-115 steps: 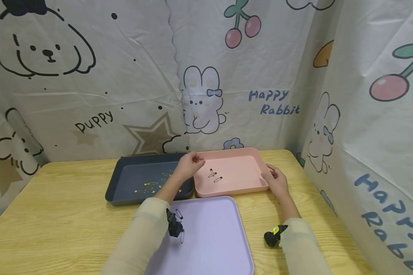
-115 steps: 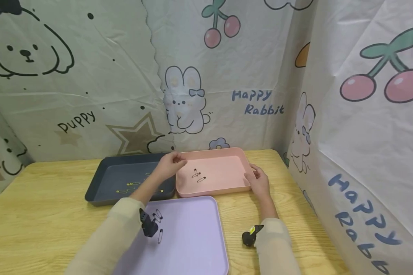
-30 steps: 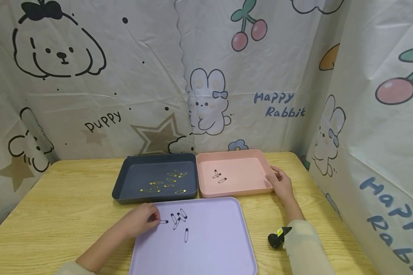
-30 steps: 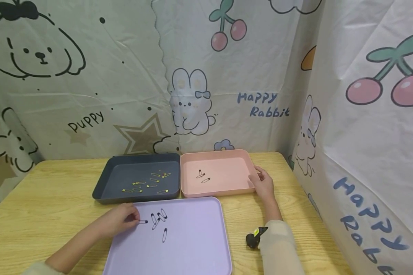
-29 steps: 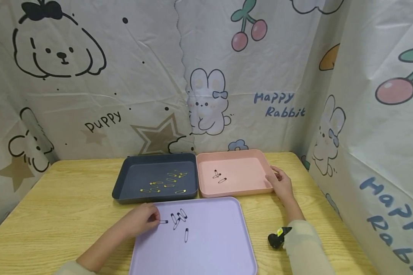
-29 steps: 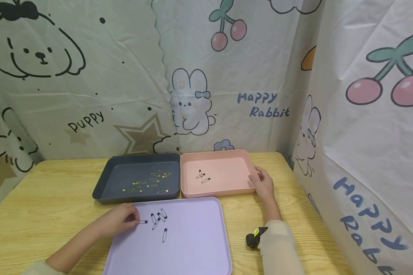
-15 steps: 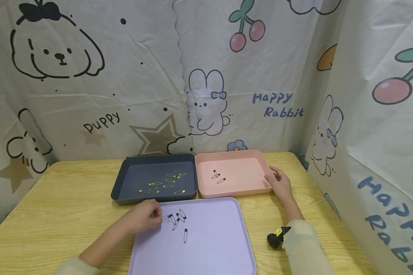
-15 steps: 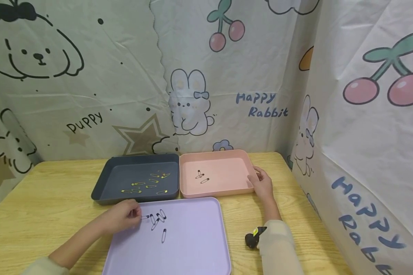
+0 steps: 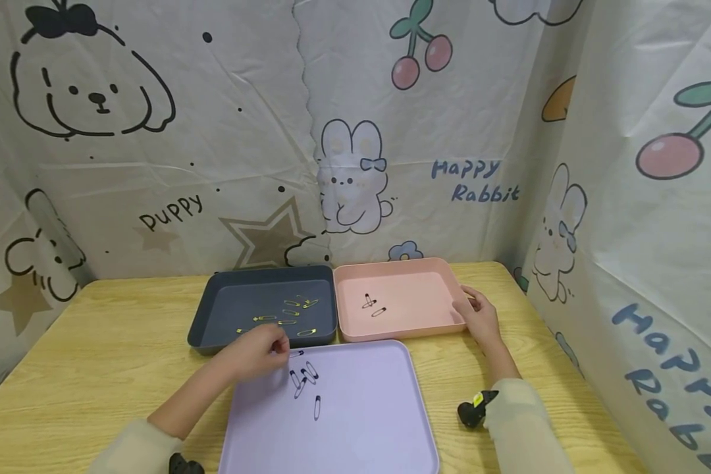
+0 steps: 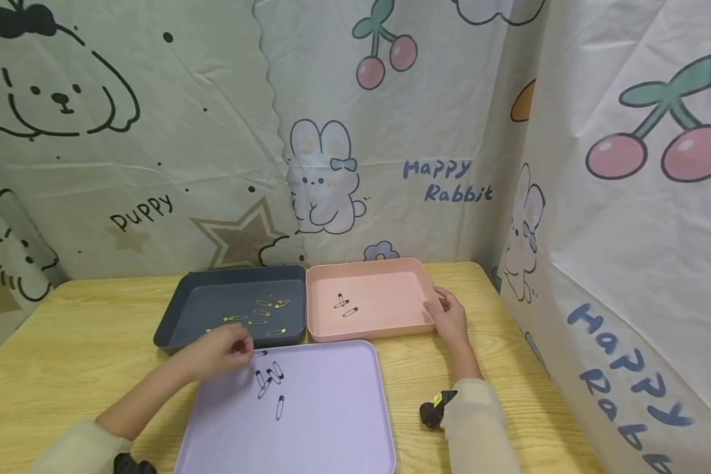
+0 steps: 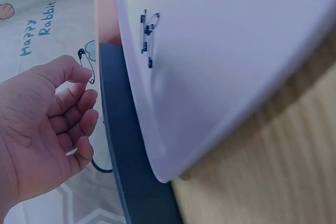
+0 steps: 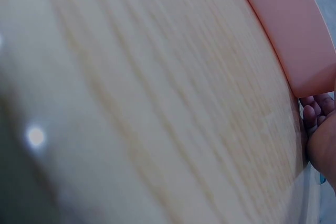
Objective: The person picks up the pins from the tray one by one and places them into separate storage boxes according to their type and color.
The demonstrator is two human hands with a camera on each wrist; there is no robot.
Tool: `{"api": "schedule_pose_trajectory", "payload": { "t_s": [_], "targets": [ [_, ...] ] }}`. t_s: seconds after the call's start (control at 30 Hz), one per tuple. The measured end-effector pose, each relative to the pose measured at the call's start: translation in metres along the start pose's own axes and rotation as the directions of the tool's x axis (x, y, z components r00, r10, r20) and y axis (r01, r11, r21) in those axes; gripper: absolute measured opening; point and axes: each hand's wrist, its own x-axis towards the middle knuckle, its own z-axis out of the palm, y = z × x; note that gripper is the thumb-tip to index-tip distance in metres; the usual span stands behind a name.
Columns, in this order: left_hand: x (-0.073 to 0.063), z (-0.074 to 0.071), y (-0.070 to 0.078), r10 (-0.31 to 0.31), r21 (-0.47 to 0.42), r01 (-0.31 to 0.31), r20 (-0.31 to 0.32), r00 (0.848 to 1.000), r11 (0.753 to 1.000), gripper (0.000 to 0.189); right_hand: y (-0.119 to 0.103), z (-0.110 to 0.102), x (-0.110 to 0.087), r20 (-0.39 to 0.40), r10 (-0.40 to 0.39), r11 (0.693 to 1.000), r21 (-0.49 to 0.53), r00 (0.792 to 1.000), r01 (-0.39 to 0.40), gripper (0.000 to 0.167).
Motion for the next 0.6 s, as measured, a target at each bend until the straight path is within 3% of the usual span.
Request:
{"api": "schedule_pose_trajectory", "payload": {
  "t_s": [0.1,0.33,0.6],
  "targets": [
    [0.005,-0.003,0.003,0.024,-0.007,-0.024,-0.006,1.0,1.0,0.008,0.0,0.001,0.0,-0.002,-0.001,1.0,0.0,1.0,0.001,0.052],
    [0.018,-0.006,0.011,0.0,-0.022,0.0,-0.005,1.0,1.0,0.007,-0.001,0.0,-0.001,-0.003,-0.004,1.0,0.007,1.0,0.004,0.051],
    [0.03,-0.009,0.021,0.035,-0.04,-0.035,-0.018,0.999,0.999,0.004,0.001,0.001,0.0,-0.005,-0.018,1.0,0.005,1.0,0.018,0.051]
  ]
}}
